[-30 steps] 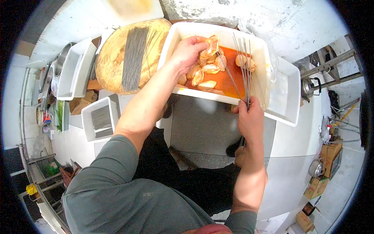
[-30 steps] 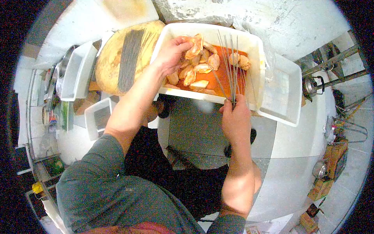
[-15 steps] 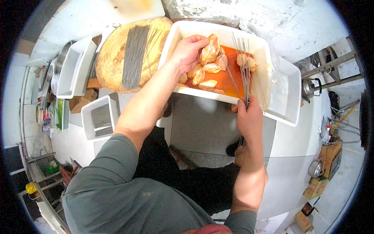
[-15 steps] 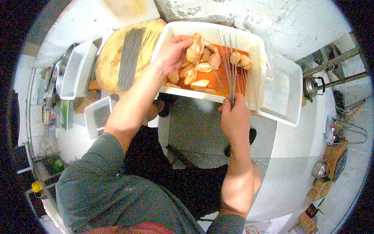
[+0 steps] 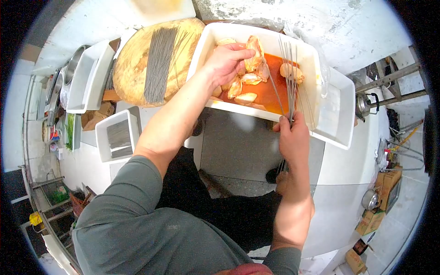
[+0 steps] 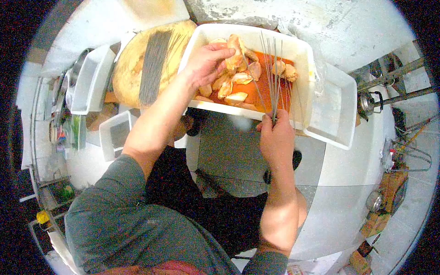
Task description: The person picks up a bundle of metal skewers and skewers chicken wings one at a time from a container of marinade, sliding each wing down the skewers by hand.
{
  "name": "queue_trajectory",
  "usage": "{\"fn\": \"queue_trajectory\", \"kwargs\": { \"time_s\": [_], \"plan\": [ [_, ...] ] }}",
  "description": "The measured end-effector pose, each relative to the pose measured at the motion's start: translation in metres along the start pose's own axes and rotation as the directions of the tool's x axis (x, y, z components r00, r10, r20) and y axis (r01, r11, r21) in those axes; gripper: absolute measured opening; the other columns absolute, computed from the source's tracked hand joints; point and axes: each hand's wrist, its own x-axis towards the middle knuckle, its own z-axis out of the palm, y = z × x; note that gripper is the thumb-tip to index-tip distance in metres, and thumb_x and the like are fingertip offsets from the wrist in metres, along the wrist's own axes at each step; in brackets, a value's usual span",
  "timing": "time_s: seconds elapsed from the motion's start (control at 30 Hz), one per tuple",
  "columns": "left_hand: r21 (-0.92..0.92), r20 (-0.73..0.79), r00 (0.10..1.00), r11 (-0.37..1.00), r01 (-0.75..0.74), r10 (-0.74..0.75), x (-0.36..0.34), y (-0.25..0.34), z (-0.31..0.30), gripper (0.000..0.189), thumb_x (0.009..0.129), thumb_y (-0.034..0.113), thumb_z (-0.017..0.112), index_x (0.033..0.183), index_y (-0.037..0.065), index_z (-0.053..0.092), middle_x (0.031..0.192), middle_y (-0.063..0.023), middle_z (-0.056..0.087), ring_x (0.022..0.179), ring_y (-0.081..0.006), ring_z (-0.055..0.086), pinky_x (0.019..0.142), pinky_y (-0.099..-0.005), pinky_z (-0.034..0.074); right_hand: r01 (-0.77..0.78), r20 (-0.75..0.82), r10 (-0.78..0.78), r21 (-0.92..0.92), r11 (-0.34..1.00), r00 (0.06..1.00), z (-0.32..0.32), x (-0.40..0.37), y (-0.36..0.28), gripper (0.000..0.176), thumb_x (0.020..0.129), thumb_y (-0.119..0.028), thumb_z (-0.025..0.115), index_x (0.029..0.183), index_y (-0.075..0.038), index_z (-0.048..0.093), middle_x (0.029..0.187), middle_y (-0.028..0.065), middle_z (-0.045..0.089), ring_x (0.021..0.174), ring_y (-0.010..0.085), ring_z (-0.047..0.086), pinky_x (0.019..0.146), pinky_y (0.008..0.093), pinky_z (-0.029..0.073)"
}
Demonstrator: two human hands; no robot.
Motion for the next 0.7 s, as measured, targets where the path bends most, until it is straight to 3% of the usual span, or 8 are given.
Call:
{"fn": "queue_trajectory", "kwargs": {
  "time_s": [0.17, 0.27, 0.5, 0.7],
  "plan": [
    [-0.118, 0.079, 0.997, 0.993, -0.01, 0.019, 0.01, -0.011, -0.003, 0.02, 0.095, 0.013, 0.056, 0.111, 0.001, 0.058, 0.101, -0.0081, 0.067, 0.09, -0.0152, 0.067, 0.075, -0.0258, 0.056, -0.004, 0.027, 0.002, 0.064, 0.998, 1.0, 0.002, 0.0, 0.001, 0.018, 0.093, -0.017, 0.054, 0.097, 0.0, 0.055, 0.074, 0.0124, 0.068, 0.074, 0.0286, 0.067, 0.071, 0.0404, 0.05],
    [-0.058, 0.081, 0.996, 0.998, -0.036, 0.04, 0.01, -0.01, -0.005, 0.021, 0.096, 0.012, 0.053, 0.113, 0.001, 0.057, 0.104, -0.01, 0.067, 0.093, -0.0191, 0.067, 0.082, -0.0311, 0.056, -0.011, 0.039, 0.007, 0.098, 0.995, 0.999, 0.004, 0.002, 0.008, 0.019, 0.093, -0.019, 0.053, 0.096, 0.0, 0.055, 0.074, 0.012, 0.068, 0.074, 0.028, 0.067, 0.072, 0.0396, 0.05],
    [-0.001, 0.028, 0.997, 0.998, -0.07, 0.07, 0.007, -0.003, 0.002, 0.022, 0.095, 0.012, 0.055, 0.115, 0.003, 0.057, 0.104, -0.0091, 0.068, 0.092, -0.0191, 0.067, 0.082, -0.0329, 0.056, -0.111, 0.098, 0.095, 0.17, 0.979, 0.991, 0.006, 0.007, 0.013, 0.019, 0.093, -0.019, 0.052, 0.095, 0.0, 0.055, 0.073, 0.011, 0.067, 0.072, 0.0271, 0.064, 0.071, 0.0379, 0.049],
    [0.012, -0.001, 0.999, 0.998, -0.055, 0.055, 0.003, 0.0, 0.004, 0.023, 0.094, 0.013, 0.057, 0.115, 0.004, 0.057, 0.104, -0.0089, 0.068, 0.092, -0.0189, 0.067, 0.082, -0.0328, 0.056, -0.045, 0.067, 0.036, 0.134, 0.99, 0.997, 0.01, 0.01, 0.02, 0.018, 0.092, -0.018, 0.052, 0.095, -0.001, 0.055, 0.073, 0.0094, 0.067, 0.071, 0.0234, 0.064, 0.069, 0.036, 0.049]
  ]
}}
